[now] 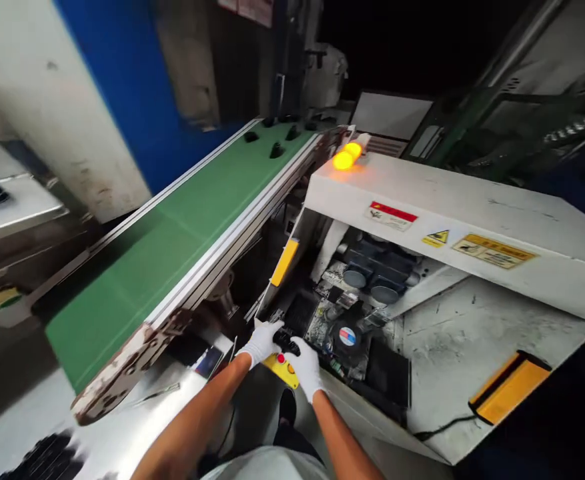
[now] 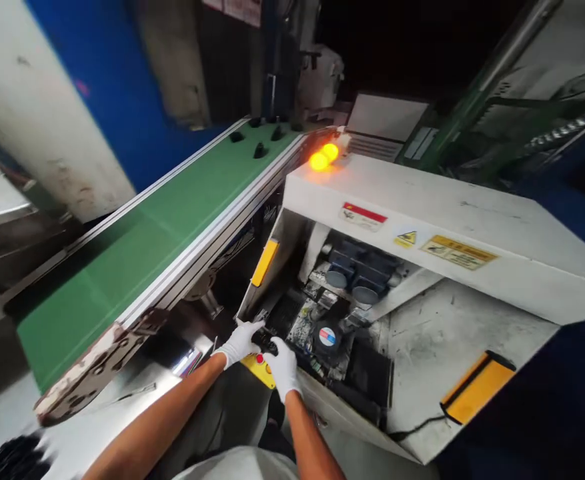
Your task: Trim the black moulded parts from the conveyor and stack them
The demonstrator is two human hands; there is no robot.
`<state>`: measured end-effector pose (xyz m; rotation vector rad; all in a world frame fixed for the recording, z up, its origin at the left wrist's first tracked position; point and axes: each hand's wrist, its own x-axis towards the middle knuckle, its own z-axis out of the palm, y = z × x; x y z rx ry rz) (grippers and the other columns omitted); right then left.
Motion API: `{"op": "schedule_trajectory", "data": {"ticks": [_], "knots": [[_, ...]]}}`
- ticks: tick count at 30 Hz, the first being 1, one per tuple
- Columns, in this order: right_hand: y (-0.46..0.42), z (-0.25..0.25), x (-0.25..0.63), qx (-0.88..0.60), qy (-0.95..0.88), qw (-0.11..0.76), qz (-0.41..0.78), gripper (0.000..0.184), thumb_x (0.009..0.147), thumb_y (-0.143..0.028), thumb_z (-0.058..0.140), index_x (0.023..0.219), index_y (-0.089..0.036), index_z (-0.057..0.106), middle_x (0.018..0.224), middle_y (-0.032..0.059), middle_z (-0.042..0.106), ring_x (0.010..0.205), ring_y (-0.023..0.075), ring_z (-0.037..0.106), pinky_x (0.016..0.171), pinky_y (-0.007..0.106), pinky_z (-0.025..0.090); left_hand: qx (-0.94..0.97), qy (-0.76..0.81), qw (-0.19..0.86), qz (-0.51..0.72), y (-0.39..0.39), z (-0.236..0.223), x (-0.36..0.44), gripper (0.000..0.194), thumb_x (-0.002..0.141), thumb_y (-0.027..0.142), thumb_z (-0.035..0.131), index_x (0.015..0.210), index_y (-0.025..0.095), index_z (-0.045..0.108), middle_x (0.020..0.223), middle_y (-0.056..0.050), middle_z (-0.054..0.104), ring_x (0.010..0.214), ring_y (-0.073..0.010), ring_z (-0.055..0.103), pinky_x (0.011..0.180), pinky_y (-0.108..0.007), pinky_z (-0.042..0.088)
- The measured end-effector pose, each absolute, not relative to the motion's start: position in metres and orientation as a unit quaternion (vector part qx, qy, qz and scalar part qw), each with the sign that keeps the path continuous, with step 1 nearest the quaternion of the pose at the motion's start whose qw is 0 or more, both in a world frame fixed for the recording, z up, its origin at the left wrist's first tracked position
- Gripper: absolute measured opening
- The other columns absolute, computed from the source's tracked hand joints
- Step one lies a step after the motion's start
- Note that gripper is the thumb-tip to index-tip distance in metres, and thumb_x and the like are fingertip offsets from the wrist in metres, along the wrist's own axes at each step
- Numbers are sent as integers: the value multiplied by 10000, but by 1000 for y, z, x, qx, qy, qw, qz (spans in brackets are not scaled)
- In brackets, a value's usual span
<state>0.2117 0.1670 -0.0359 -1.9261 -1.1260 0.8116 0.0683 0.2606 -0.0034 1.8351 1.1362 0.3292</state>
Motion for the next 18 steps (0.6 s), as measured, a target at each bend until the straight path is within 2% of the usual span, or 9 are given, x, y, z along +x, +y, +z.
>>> {"op": "schedule_trajectory", "data": {"ticks": [2, 4, 7, 10, 13, 18], "knots": [[159, -36, 213, -739, -436, 393, 331, 351, 641, -180, 639, 976, -219, 735, 985, 67, 764, 924, 264, 708, 870, 373, 548, 758, 452, 459, 105, 264, -3, 79, 601, 452, -43, 716, 1011, 177, 742, 1060, -72, 737, 1091, -294, 646, 1027, -400, 478], [147, -31, 228, -729, -427, 413, 341, 366, 655, -166, 630, 999, -234, 735, 998, 45, 764, 934, 248, 709, 878, 351, 548, 760, 448, 460, 95, 259, 2, 88, 510, 480, -40, 694, 935, 183, 749, 989, -40, 752, 1012, -256, 676, 972, -353, 515], [132, -7, 282, -733, -396, 443, 330, 364, 704, -221, 631, 1057, -237, 718, 1071, 47, 749, 1010, 251, 689, 952, 373, 520, 756, 451, 460, 112, 257, 22, 119, 470, 605, 18, 651, 1040, 179, 724, 1036, -37, 753, 980, -220, 690, 940, -319, 532], [132, 34, 363, -757, -384, 468, 245, 349, 789, -349, 604, 1103, -220, 689, 1185, 82, 707, 1121, 267, 639, 1039, 421, 459, 768, 421, 460, 148, 275, 50, 178, 468, 669, 80, 671, 1121, 195, 702, 1159, -40, 726, 1084, -222, 656, 1024, -312, 485], [150, 73, 432, -782, -422, 423, 178, 368, 808, -331, 581, 1148, -214, 661, 1222, 92, 687, 1142, 258, 623, 1045, 422, 446, 791, 368, 460, 167, 305, 74, 243, 496, 675, 102, 707, 1158, 215, 692, 1171, -27, 723, 1116, -210, 639, 1065, -310, 451], [180, 100, 474, -783, -473, 341, 218, 357, 716, -158, 643, 1064, -217, 694, 1069, 65, 744, 1013, 243, 680, 936, 370, 499, 828, 312, 444, 142, 339, 91, 299, 492, 620, 44, 721, 1091, 185, 722, 1021, -18, 760, 971, -200, 684, 951, -302, 517]]}}
